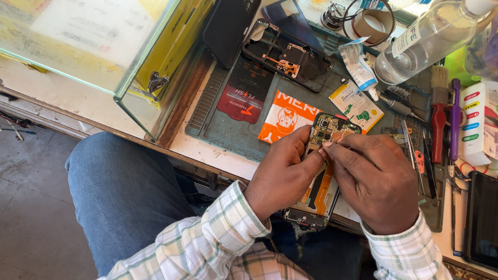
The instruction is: The person disassembles a mobile phone by removing the back panel, handles internal components including a circuit board and cables, and applies adhesive from a tube to the internal frame.
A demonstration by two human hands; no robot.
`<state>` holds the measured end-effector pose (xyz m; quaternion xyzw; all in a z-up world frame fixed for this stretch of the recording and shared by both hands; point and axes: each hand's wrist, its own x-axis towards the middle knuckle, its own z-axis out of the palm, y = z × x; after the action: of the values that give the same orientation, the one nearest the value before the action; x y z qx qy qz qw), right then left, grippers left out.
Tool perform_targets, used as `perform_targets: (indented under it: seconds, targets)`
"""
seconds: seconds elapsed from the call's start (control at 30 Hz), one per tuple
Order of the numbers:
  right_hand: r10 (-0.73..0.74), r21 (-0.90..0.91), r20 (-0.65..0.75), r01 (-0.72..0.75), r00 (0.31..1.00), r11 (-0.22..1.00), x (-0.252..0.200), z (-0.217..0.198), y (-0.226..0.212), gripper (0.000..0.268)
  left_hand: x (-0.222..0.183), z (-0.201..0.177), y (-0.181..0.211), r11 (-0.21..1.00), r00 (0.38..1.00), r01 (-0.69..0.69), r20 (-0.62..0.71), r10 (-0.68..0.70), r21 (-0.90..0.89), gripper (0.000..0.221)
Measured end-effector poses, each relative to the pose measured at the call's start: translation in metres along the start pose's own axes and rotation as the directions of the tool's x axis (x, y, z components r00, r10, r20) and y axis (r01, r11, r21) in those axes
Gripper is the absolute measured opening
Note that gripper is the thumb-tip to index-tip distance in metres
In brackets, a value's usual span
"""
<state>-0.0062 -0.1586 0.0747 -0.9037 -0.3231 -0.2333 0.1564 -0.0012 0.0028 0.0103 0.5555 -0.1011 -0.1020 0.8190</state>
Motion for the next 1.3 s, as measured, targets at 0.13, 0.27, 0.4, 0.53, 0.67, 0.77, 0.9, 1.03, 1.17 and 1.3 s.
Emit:
perform_targets:
  seconds: [0.13, 0.27, 0.4, 0.53, 0.67, 0.77, 0.9, 1.03, 1.17, 1.3]
  targets:
    - [-0.058, -0.013, -0.001, 0.058, 0.998, 0.998, -0.002, 0.001, 0.004, 0.028, 0.000, 0.000, 0.001, 1.000, 1.000, 0.031, -0.004, -0.031, 0.003, 0.023]
    - [-0.070, -0.008, 0.008, 0.070, 0.998, 0.997, -0.004, 0.003, 0.007, 0.028, 0.000, -0.001, 0.002, 1.000, 1.000, 0.018, 0.015, -0.018, 0.004, 0.024]
    - [-0.104, -0.020, 0.023, 0.104, 0.994, 0.994, -0.004, 0.003, 0.010, 0.029, -0.001, 0.000, 0.002, 1.000, 1.000, 0.022, 0.017, -0.022, -0.002, 0.025]
    - [-0.136, -0.021, 0.074, 0.138, 0.988, 0.990, -0.004, 0.001, 0.012, 0.033, -0.001, -0.001, 0.000, 0.998, 0.999, 0.028, 0.014, -0.029, 0.064, 0.025]
    - [-0.175, -0.010, 0.084, 0.177, 0.981, 0.984, -0.004, 0.001, 0.016, 0.036, 0.000, 0.000, -0.003, 0.999, 0.999, 0.025, 0.027, -0.024, -0.028, 0.026]
    - [-0.189, -0.007, 0.091, 0.190, 0.978, 0.982, -0.005, 0.001, 0.018, 0.037, 0.001, 0.000, -0.004, 0.999, 0.999, 0.034, 0.029, -0.033, -0.032, 0.026]
    - [-0.141, -0.003, 0.076, 0.142, 0.987, 0.990, -0.006, 0.001, 0.016, 0.037, 0.001, 0.000, -0.005, 0.997, 0.999, 0.032, 0.036, -0.030, -0.068, 0.026]
    - [-0.077, 0.035, -0.005, 0.077, 0.997, 0.996, -0.007, 0.003, 0.013, 0.031, 0.003, -0.002, -0.010, 0.992, 0.999, 0.018, 0.044, -0.013, -0.129, 0.026]
    - [0.079, 0.148, -0.060, -0.069, 0.995, 0.987, -0.011, -0.002, 0.007, 0.024, 0.004, -0.002, -0.011, 0.998, 1.000, -0.021, -0.005, 0.022, 0.054, 0.019]
    - [0.306, 0.239, -0.111, -0.273, 0.946, 0.932, -0.028, -0.007, -0.006, 0.026, 0.005, 0.002, -0.017, 0.984, 0.999, -0.033, 0.013, 0.036, -0.176, 0.021]
